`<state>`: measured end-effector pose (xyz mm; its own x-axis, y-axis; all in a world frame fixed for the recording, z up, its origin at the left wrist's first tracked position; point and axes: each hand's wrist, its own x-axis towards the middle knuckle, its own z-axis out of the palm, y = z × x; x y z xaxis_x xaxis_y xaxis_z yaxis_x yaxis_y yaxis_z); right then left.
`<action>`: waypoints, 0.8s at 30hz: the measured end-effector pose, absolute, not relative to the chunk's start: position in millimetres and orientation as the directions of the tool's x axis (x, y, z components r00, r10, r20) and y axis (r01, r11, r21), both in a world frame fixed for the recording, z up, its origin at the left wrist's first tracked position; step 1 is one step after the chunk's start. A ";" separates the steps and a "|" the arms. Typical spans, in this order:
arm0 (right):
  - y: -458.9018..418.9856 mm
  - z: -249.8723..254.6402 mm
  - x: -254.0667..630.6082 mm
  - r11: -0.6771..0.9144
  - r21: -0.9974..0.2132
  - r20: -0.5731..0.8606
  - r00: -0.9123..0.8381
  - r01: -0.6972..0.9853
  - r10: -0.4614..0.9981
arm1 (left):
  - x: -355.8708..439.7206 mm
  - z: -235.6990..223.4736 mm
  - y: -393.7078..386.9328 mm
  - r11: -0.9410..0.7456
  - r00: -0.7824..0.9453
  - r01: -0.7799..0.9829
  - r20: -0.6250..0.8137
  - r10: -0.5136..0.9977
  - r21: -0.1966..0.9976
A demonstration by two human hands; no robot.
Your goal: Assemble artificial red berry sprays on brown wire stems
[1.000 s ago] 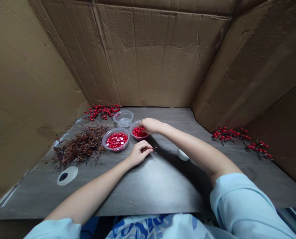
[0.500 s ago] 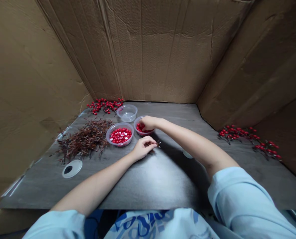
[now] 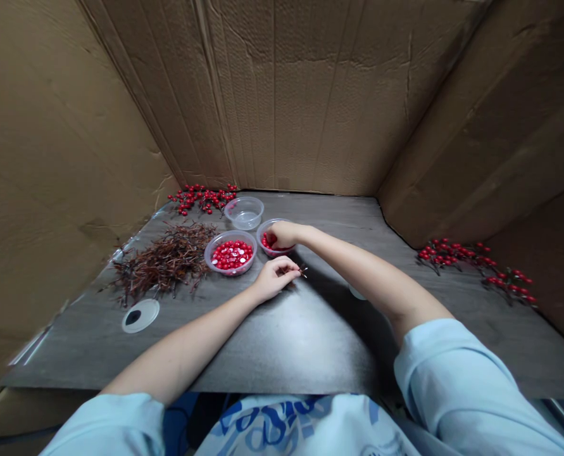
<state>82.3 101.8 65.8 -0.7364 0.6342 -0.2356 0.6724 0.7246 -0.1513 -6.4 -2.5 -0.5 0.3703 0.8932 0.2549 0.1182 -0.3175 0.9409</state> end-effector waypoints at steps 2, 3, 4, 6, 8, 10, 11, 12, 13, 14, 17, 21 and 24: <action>103.1 64.7 82.1 0.723 -0.165 -0.216 -0.740 0.671 0.637 | -6.5 -0.3 -2.3 -0.315 0.366 0.113 0.255 0.895 0.942; 103.6 64.4 82.1 0.721 -0.171 -0.204 -0.740 0.672 0.641 | -6.6 -0.3 -2.1 -0.312 0.364 0.108 0.254 0.896 0.944; 104.0 64.6 82.3 0.718 -0.177 -0.192 -0.739 0.674 0.646 | -6.6 -0.6 -1.7 -0.306 0.362 0.103 0.251 0.898 0.946; 103.9 66.6 83.4 0.709 -0.186 -0.165 -0.733 0.680 0.660 | -6.6 -1.7 -0.6 -0.287 0.357 0.089 0.238 0.903 0.954; 102.9 70.6 85.5 0.693 -0.193 -0.136 -0.719 0.694 0.682 | -6.7 -3.6 0.8 -0.262 0.350 0.068 0.223 0.910 0.963; 101.7 75.3 88.2 0.671 -0.205 -0.108 -0.698 0.713 0.708 | -6.8 -5.6 2.0 -0.240 0.349 0.047 0.209 0.913 0.970; 101.3 77.4 89.6 0.659 -0.215 -0.095 -0.687 0.721 0.720 | -6.9 -6.4 2.5 -0.234 0.352 0.040 0.206 0.913 0.971; 101.2 79.2 90.8 0.647 -0.227 -0.082 -0.677 0.728 0.732 | -7.0 -7.0 2.7 -0.234 0.353 0.037 0.206 0.913 0.972; 101.3 80.6 91.9 0.636 -0.242 -0.068 -0.667 0.733 0.742 | -7.1 -7.3 2.9 -0.237 0.353 0.037 0.209 0.912 0.971; 101.6 81.4 92.9 0.625 -0.258 -0.053 -0.657 0.737 0.752 | -7.3 -7.4 2.9 -0.241 0.352 0.039 0.212 0.912 0.970; 102.3 81.7 94.7 0.598 -0.304 -0.015 -0.631 0.742 0.775 | -7.5 -6.7 2.5 -0.238 0.347 0.039 0.210 0.914 0.970; 99.1 81.0 97.1 0.441 -0.567 -0.020 -0.547 0.696 0.837 | -7.5 -5.7 2.0 -0.215 0.357 0.016 0.195 0.913 0.976; 95.5 81.3 100.0 0.250 -0.764 -0.100 -0.491 0.595 0.865 | -7.4 -5.7 1.8 -0.199 0.358 0.011 0.182 0.916 0.980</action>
